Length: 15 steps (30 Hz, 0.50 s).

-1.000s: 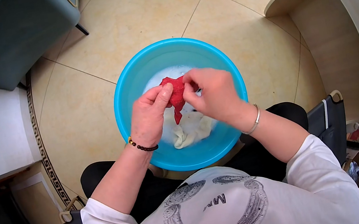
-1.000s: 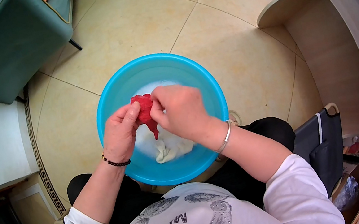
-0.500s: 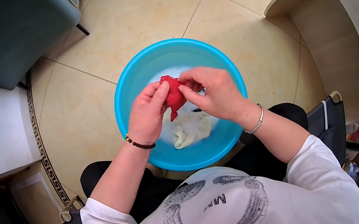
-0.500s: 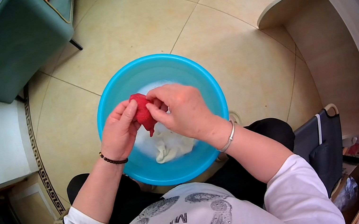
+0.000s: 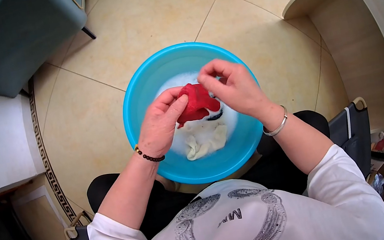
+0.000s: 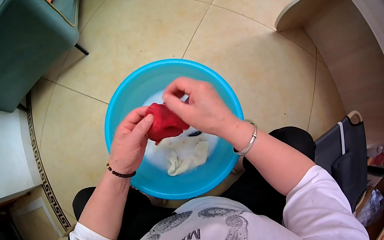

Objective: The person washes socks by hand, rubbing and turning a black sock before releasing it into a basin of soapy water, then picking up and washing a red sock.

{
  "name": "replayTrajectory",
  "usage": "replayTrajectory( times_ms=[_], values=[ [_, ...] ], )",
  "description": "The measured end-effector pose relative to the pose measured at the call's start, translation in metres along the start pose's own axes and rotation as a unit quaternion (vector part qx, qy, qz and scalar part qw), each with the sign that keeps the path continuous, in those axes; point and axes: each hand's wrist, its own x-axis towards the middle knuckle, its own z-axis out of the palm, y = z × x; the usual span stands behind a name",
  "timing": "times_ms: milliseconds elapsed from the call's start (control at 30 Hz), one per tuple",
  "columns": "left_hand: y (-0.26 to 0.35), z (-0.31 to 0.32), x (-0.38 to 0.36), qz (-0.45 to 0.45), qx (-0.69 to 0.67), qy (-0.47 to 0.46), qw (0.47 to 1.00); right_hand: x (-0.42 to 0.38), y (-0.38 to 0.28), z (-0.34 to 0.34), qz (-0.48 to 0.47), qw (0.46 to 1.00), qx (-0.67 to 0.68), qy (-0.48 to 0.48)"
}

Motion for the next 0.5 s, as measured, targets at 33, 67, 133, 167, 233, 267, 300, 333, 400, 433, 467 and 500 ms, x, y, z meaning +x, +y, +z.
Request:
replayTrajectory(
  times_ms=[33, 67, 133, 167, 233, 267, 300, 333, 400, 433, 467, 500],
  values=[
    [0.001, -0.001, 0.0, -0.023, 0.016, -0.011, 1.0, -0.001, -0.005, 0.006, -0.07, 0.998, 0.0, -0.003],
    [0.002, 0.001, -0.001, -0.024, 0.016, -0.011, 1.0, -0.002, -0.009, 0.009, -0.138, 0.99, 0.0, -0.006],
    [0.009, 0.009, -0.003, -0.022, 0.058, -0.023, 0.998, -0.003, -0.016, 0.001, -0.059, 0.994, -0.021, -0.086],
    [0.009, 0.01, -0.004, -0.022, 0.058, -0.023, 0.998, -0.003, -0.018, -0.002, 0.021, 0.985, -0.043, -0.167],
    [0.008, 0.011, -0.006, 0.035, 0.229, -0.017, 0.973, -0.003, -0.014, -0.002, 0.063, 0.983, -0.01, -0.172],
    [0.008, 0.011, -0.006, 0.034, 0.229, -0.017, 0.973, -0.003, -0.013, -0.002, 0.105, 0.979, 0.023, -0.176],
    [0.009, 0.01, -0.006, 0.022, 0.231, -0.009, 0.973, -0.003, -0.013, -0.002, 0.105, 0.978, 0.023, -0.176],
    [0.009, 0.009, -0.005, 0.01, 0.234, -0.002, 0.972, -0.002, -0.013, -0.002, 0.124, 0.977, 0.039, -0.171],
    [0.008, 0.009, -0.004, -0.001, 0.217, -0.006, 0.976, -0.002, -0.012, -0.003, 0.144, 0.974, 0.055, -0.165],
    [0.008, 0.009, -0.004, -0.011, 0.2, -0.01, 0.98, -0.002, -0.01, -0.003, 0.154, 0.972, 0.062, -0.169],
    [0.007, 0.009, -0.004, -0.011, 0.2, -0.011, 0.98, -0.002, -0.008, -0.003, 0.163, 0.969, 0.068, -0.173],
    [0.005, 0.008, -0.003, -0.013, 0.188, -0.006, 0.982, -0.001, -0.006, -0.003, 0.163, 0.969, 0.068, -0.173]
  ],
)
